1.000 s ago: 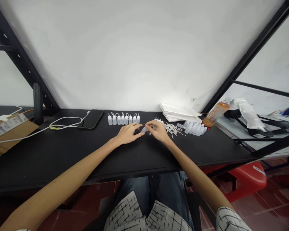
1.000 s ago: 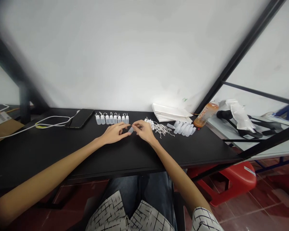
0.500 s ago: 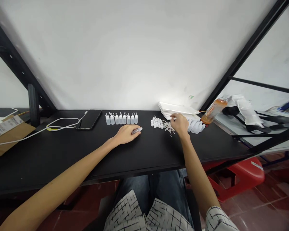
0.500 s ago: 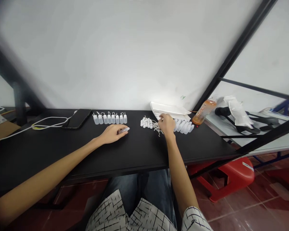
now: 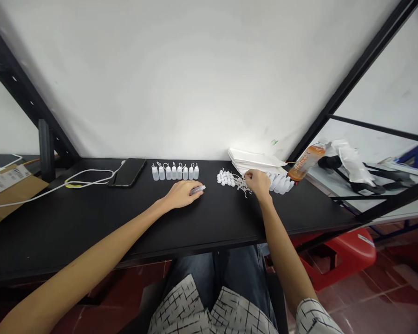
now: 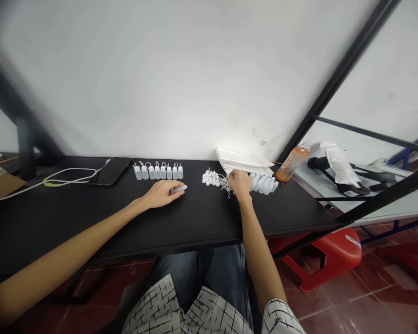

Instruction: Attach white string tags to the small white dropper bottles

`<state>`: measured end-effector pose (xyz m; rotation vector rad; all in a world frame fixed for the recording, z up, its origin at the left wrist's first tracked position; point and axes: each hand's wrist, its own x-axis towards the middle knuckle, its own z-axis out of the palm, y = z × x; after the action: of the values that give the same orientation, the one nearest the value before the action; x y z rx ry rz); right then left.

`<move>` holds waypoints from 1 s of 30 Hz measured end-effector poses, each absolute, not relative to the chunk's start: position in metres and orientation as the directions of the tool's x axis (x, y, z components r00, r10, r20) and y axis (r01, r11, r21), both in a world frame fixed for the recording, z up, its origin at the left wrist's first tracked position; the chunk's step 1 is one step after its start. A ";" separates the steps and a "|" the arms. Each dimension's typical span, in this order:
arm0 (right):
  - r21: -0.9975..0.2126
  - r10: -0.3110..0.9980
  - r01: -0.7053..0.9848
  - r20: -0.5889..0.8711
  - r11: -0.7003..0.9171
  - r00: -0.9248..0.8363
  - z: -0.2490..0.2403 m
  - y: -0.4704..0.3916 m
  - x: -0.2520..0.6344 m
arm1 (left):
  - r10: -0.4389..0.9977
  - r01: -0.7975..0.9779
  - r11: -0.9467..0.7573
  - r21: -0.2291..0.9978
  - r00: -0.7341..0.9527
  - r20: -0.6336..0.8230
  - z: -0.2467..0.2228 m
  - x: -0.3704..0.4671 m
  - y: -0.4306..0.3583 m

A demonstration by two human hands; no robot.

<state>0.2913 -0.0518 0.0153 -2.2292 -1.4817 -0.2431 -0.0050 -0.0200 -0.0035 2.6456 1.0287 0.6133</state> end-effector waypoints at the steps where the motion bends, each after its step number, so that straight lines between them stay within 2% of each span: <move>1: -0.288 0.821 0.903 0.392 -0.318 0.415 0.015 -0.052 0.292 | 0.687 0.590 -0.724 0.358 0.665 0.293 -0.004 -0.005 -0.020; 12: -0.356 0.813 0.899 0.425 -0.254 0.398 0.008 -0.048 0.296 | 0.675 0.598 -0.736 0.317 0.681 0.283 -0.004 -0.004 -0.020; 16: -0.388 0.760 0.892 0.500 -0.233 0.416 0.006 -0.046 0.296 | 0.676 0.600 -0.736 0.315 0.679 0.286 -0.003 -0.004 -0.021; 21: -0.452 0.676 0.883 0.612 -0.127 0.411 0.009 -0.045 0.294 | 0.677 0.600 -0.734 0.317 0.678 0.285 -0.003 -0.004 -0.021; 26: -0.515 0.684 0.847 0.570 -0.134 0.455 0.009 -0.045 0.292 | 0.670 0.592 -0.741 0.317 0.685 0.286 -0.005 -0.004 -0.020; 30: -0.578 0.675 0.814 0.576 -0.062 0.460 0.010 -0.045 0.292 | 0.666 0.587 -0.745 0.316 0.684 0.298 -0.006 -0.004 -0.020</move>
<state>0.2919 -0.0446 0.0100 -1.7893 -1.2685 -0.1894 -0.0043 -0.0198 -0.0056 2.7000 1.0165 0.5927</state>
